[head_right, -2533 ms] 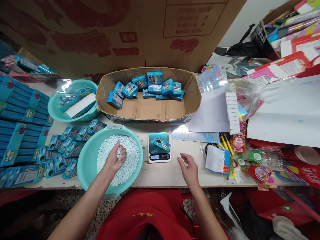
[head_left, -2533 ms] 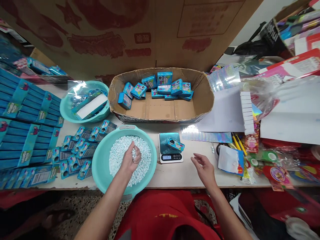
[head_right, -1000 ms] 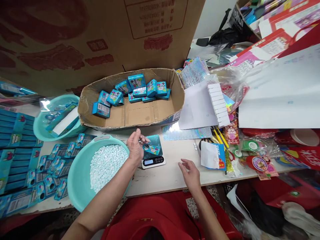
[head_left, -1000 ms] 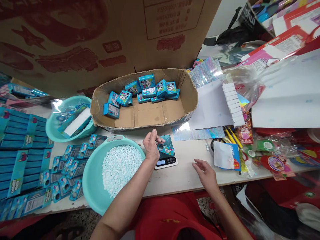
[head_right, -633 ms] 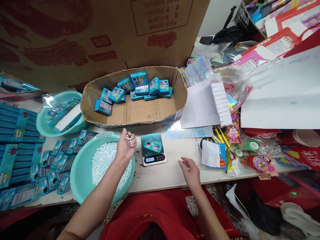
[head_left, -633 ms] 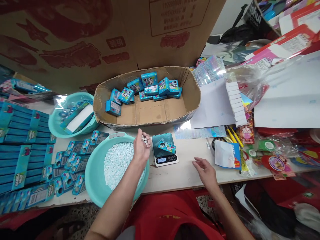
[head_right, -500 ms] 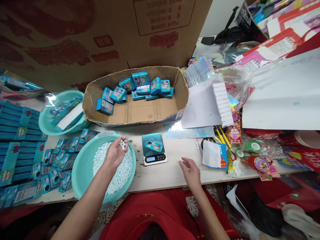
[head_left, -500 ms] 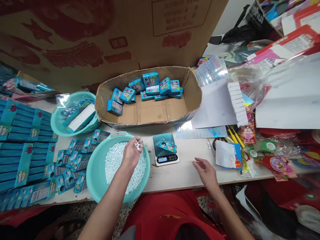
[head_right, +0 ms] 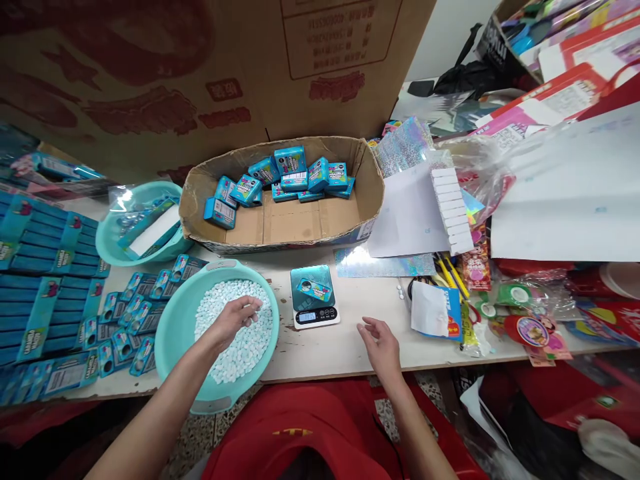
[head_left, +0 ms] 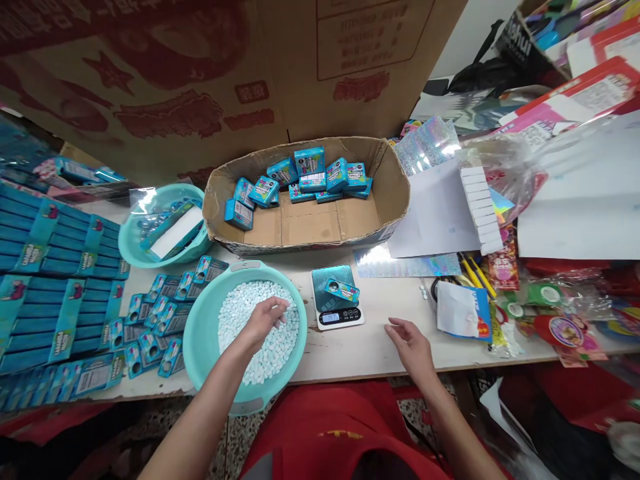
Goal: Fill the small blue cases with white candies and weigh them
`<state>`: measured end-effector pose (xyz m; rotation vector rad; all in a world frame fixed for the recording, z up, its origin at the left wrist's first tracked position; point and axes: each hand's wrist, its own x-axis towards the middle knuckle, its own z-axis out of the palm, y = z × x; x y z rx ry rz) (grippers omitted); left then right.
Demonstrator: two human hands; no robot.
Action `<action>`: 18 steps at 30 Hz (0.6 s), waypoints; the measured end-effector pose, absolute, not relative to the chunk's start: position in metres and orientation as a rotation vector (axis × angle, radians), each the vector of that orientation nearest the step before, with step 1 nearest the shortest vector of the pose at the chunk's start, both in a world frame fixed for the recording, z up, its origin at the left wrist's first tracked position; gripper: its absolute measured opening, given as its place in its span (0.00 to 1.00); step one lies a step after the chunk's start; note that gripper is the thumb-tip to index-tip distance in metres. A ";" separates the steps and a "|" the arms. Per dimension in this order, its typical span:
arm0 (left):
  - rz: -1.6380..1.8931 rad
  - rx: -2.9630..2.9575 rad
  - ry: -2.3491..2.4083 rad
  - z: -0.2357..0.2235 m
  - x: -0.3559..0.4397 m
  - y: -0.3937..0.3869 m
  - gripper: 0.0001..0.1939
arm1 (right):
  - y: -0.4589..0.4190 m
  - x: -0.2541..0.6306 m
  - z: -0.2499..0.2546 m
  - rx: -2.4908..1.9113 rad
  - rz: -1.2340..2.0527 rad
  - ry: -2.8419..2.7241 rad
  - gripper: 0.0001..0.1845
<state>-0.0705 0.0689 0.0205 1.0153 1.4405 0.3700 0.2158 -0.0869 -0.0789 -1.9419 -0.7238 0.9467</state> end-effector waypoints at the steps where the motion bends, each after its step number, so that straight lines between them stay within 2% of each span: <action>1: 0.298 1.143 1.403 0.025 -0.061 0.072 0.14 | -0.088 0.215 -0.081 -1.931 0.942 -0.720 0.26; 6: 0.067 1.829 1.195 0.047 -0.005 0.093 0.05 | -0.093 0.213 -0.090 -1.892 0.928 -0.706 0.25; 12: -0.166 2.343 1.015 0.051 0.034 0.102 0.13 | -0.097 0.217 -0.092 -1.899 0.910 -0.661 0.24; 18: -0.301 2.458 0.986 0.055 0.042 0.107 0.17 | -0.098 0.222 -0.094 -1.920 0.931 -0.606 0.25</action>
